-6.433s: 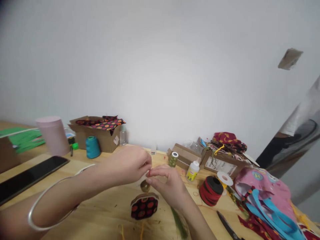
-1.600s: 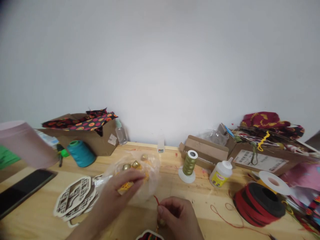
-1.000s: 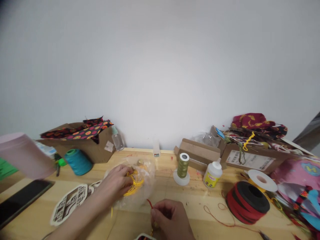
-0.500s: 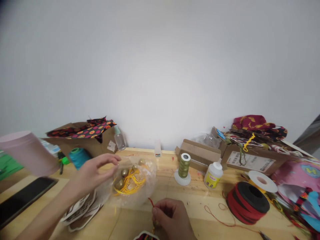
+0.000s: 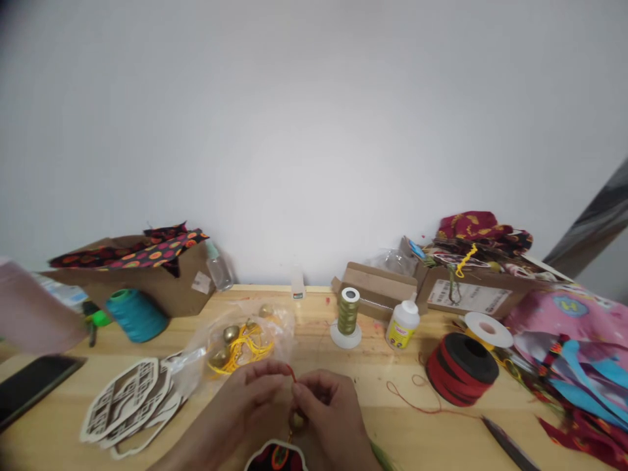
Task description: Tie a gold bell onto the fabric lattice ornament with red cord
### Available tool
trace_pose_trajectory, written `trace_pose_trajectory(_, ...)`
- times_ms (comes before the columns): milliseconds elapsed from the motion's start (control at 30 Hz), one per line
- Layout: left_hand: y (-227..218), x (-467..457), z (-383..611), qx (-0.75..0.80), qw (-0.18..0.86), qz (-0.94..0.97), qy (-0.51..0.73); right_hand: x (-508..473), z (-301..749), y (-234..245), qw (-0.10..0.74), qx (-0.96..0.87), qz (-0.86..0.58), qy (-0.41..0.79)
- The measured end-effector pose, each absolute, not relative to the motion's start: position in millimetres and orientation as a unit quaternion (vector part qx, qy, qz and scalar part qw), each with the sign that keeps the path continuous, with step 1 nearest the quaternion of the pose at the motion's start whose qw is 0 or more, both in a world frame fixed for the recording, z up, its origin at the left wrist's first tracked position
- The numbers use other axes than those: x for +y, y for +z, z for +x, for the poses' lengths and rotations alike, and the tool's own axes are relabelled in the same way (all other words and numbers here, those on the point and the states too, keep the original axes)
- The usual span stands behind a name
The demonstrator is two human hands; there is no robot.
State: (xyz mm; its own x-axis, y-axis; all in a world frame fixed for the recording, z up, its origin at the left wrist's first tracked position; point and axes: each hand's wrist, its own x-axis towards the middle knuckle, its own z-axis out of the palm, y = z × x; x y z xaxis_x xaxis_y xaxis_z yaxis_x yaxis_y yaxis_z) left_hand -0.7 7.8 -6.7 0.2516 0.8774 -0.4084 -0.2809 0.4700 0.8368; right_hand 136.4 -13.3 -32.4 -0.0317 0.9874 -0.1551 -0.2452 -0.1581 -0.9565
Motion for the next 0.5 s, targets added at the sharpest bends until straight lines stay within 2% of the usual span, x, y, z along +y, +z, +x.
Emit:
trace_pose_trajectory(300,-15.1,4.6,8.7,0.496,0.569,0.491,0.435,-15.0,137.5,-35.3,0.510,-0.427,-0.487,0.566)
trace_pose_trajectory(500,-12.0,2.4,8.5,0.505,0.576,0.466,0.443,-16.3,136.0,-28.9,0.517,-0.400,-0.463,0.599)
